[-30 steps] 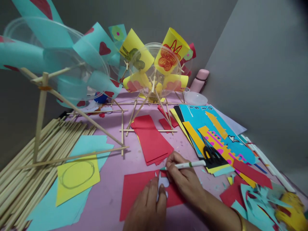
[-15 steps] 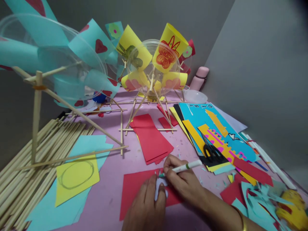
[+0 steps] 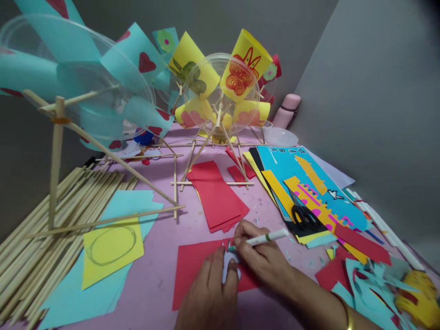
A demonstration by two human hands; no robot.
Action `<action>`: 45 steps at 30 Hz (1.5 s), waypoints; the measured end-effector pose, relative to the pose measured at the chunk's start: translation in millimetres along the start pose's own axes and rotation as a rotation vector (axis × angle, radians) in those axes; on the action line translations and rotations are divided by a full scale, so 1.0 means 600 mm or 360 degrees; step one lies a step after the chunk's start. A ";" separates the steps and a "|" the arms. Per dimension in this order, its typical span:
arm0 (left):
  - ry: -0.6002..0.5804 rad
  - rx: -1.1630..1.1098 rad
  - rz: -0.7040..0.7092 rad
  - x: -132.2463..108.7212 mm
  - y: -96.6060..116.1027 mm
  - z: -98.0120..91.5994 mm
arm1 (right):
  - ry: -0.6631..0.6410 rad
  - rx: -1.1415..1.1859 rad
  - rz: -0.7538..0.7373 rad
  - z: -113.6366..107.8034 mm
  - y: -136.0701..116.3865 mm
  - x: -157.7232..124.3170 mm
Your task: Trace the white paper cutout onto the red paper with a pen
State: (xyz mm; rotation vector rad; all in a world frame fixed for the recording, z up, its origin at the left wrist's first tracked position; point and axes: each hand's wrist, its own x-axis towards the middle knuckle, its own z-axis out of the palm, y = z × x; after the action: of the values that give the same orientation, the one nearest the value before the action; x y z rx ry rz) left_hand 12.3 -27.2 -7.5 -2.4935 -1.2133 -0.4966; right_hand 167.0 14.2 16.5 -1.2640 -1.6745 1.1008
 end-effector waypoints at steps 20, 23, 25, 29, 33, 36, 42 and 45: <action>-0.0028 -0.0028 0.0027 0.004 -0.002 -0.005 | -0.0021 0.0017 0.0058 0.001 -0.003 0.001; -0.0026 0.0013 0.0029 0.003 -0.003 -0.002 | -0.0008 0.0031 0.0042 0.001 -0.001 0.001; 0.0015 0.0026 0.0067 0.001 -0.004 0.001 | -0.0028 0.0046 0.0037 0.000 0.000 0.001; 0.0019 0.0016 0.0067 0.000 -0.005 0.001 | -0.0076 0.0054 0.0039 0.000 -0.001 -0.001; -0.0006 0.0004 0.0013 0.004 -0.002 -0.005 | -0.0079 0.0042 0.0040 0.000 -0.001 -0.001; -0.0001 -0.0002 0.0021 0.005 -0.001 -0.006 | -0.0086 0.0050 0.0057 0.001 -0.001 0.000; 0.0007 0.0015 0.0011 0.003 -0.002 -0.004 | -0.0060 0.0043 0.0070 0.003 -0.002 0.001; 0.0012 0.0004 0.0003 0.003 -0.001 -0.004 | -0.0046 0.0041 0.0075 0.003 -0.003 0.001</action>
State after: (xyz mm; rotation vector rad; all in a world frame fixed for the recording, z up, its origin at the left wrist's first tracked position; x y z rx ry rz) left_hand 12.5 -26.4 -4.6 -2.4881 -1.2081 -0.5033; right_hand 164.7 14.3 17.3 -1.2826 -1.6544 1.1703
